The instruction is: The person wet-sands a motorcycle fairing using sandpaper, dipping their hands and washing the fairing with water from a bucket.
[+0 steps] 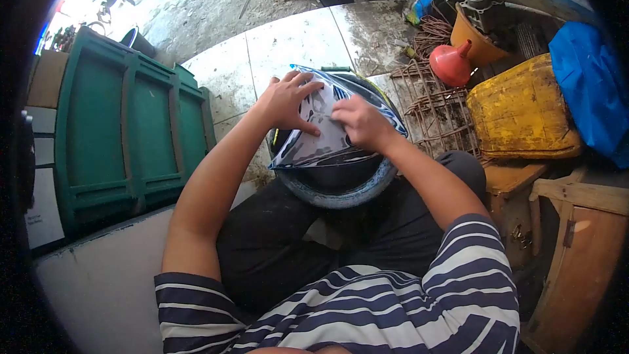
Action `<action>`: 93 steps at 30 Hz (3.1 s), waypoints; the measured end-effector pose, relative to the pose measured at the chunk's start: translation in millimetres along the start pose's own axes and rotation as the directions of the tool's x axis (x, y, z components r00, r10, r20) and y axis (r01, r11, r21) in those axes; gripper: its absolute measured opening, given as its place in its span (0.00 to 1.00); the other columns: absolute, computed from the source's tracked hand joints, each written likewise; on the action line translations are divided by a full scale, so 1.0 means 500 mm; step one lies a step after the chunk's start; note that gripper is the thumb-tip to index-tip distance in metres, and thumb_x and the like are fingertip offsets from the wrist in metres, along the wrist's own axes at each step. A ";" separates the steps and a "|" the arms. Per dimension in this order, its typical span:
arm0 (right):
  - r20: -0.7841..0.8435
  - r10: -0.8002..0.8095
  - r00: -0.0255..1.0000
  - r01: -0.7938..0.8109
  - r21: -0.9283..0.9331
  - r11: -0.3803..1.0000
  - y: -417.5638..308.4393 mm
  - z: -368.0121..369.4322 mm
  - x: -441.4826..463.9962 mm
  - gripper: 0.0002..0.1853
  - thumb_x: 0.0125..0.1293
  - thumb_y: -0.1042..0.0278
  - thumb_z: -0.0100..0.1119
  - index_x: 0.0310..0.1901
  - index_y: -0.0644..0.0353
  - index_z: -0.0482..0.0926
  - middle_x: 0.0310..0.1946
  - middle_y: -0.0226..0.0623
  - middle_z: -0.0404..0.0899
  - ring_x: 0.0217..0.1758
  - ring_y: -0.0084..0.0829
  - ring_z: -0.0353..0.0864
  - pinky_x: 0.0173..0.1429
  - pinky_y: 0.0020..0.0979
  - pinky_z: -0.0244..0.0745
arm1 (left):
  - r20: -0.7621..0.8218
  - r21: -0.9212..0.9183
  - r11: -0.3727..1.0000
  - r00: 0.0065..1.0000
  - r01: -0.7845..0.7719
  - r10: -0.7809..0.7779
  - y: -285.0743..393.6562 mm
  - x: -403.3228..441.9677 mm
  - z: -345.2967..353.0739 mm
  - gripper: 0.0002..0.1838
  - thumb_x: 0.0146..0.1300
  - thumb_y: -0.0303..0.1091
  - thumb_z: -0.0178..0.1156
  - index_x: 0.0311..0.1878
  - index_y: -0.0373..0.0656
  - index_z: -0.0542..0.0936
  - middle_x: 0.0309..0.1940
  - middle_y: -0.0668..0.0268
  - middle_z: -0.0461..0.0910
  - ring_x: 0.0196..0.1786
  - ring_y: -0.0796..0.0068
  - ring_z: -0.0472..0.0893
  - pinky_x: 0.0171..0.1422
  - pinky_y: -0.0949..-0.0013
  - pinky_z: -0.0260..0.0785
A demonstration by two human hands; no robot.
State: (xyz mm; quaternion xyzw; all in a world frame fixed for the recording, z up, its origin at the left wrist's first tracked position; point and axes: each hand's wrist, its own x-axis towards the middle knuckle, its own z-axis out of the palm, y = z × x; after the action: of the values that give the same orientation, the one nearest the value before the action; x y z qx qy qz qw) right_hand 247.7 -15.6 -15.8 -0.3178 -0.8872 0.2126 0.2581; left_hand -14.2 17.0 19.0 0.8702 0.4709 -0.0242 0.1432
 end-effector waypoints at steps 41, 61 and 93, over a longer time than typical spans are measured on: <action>-0.074 0.112 0.991 -0.117 -0.063 0.991 0.014 0.006 0.002 0.13 0.57 0.76 0.69 0.45 0.55 0.90 0.52 0.31 0.87 0.56 0.43 0.80 0.63 0.42 0.79 | -0.005 0.024 1.000 1.000 -0.020 0.020 -0.002 -0.001 0.004 0.61 0.37 0.76 0.80 0.76 0.59 0.75 0.79 0.61 0.71 0.81 0.54 0.68 0.75 0.40 0.67; 0.023 -0.018 1.000 0.022 -0.178 0.984 -0.033 0.005 0.006 0.16 0.53 0.75 0.68 0.45 0.50 0.89 0.50 0.24 0.89 0.58 0.37 0.79 0.59 0.43 0.73 | 0.019 -0.011 1.000 1.000 -0.003 0.004 -0.003 -0.003 -0.001 0.64 0.34 0.77 0.80 0.77 0.61 0.74 0.79 0.61 0.70 0.82 0.52 0.65 0.77 0.30 0.61; -0.093 0.038 0.995 -0.062 -0.278 0.959 -0.020 0.000 0.005 0.19 0.55 0.77 0.69 0.49 0.50 0.87 0.48 0.23 0.88 0.64 0.40 0.79 0.69 0.50 0.68 | 0.055 -0.021 1.000 0.998 0.011 -0.010 0.004 -0.006 -0.013 0.62 0.35 0.76 0.81 0.78 0.62 0.74 0.80 0.61 0.69 0.83 0.53 0.64 0.76 0.27 0.59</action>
State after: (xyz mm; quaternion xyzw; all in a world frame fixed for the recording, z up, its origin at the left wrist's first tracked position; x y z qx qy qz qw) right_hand 241.4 -20.9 -9.7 -0.3824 -0.8880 0.0773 0.2434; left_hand -14.9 15.2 26.2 0.8650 0.4717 -0.0439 0.1654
